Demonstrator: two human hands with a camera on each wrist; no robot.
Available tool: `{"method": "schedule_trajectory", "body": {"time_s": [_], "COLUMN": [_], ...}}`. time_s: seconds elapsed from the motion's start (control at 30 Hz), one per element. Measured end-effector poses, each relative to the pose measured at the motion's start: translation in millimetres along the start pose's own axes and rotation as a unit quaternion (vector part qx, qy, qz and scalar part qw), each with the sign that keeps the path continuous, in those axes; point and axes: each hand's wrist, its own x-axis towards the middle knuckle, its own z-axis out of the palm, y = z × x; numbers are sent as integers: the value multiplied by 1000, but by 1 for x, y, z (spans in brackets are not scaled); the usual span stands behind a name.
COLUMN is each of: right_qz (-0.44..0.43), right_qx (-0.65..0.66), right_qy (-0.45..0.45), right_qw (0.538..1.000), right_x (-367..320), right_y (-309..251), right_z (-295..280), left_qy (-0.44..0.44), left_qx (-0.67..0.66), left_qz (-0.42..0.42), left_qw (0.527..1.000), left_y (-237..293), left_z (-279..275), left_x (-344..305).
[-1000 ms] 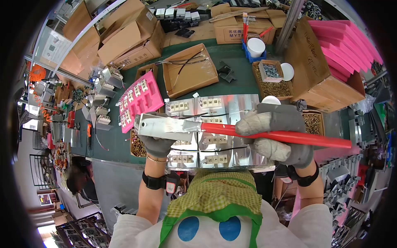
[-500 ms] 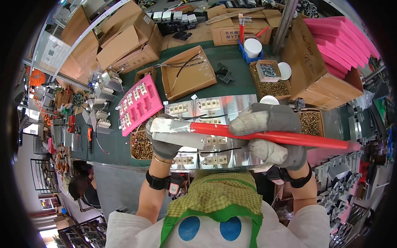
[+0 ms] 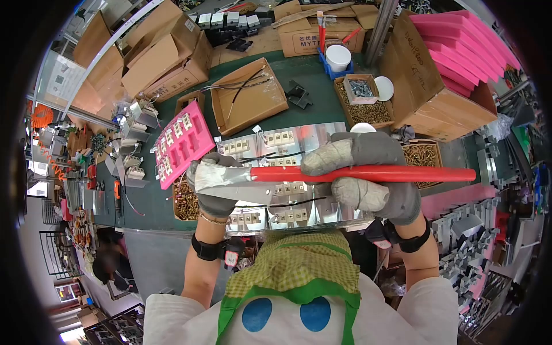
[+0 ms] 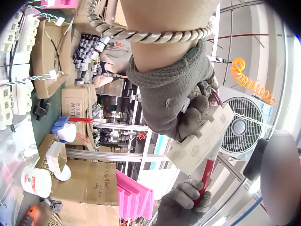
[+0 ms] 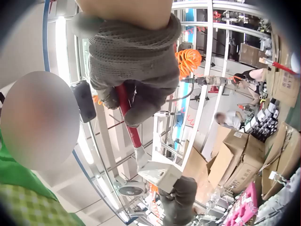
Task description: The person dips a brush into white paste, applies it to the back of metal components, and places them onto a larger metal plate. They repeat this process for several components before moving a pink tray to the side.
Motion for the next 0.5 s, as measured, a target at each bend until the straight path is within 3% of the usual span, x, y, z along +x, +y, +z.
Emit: {"method": "schedule_trajectory", "body": {"time_s": [0.07, 0.1, 0.17, 0.27, 0.37, 0.5], "right_qz": [26, 42, 51, 20, 43, 17], "right_qx": [43, 51, 56, 35, 21, 31], "right_qy": [6, 10, 16, 34, 85, 20], "right_qw": [999, 998, 997, 999, 995, 999], "right_x": [-5, -11, -17, -23, -33, -23], "right_y": [7, 10, 10, 9, 5, 1], "right_z": [-6, -11, -16, -22, -22, -19], "left_qy": [-17, 11, 31, 39, 76, 30], "left_qx": [238, 88, 25, 175, 78, 7], "left_qz": [127, 72, 33, 41, -25, -38], "left_qw": [963, 994, 999, 983, 994, 999], "left_y": [-6, -11, -15, -13, -4, -6], "left_z": [-7, -10, -15, -17, -6, 0], "left_x": [-3, -3, -4, -5, -4, 1]}}
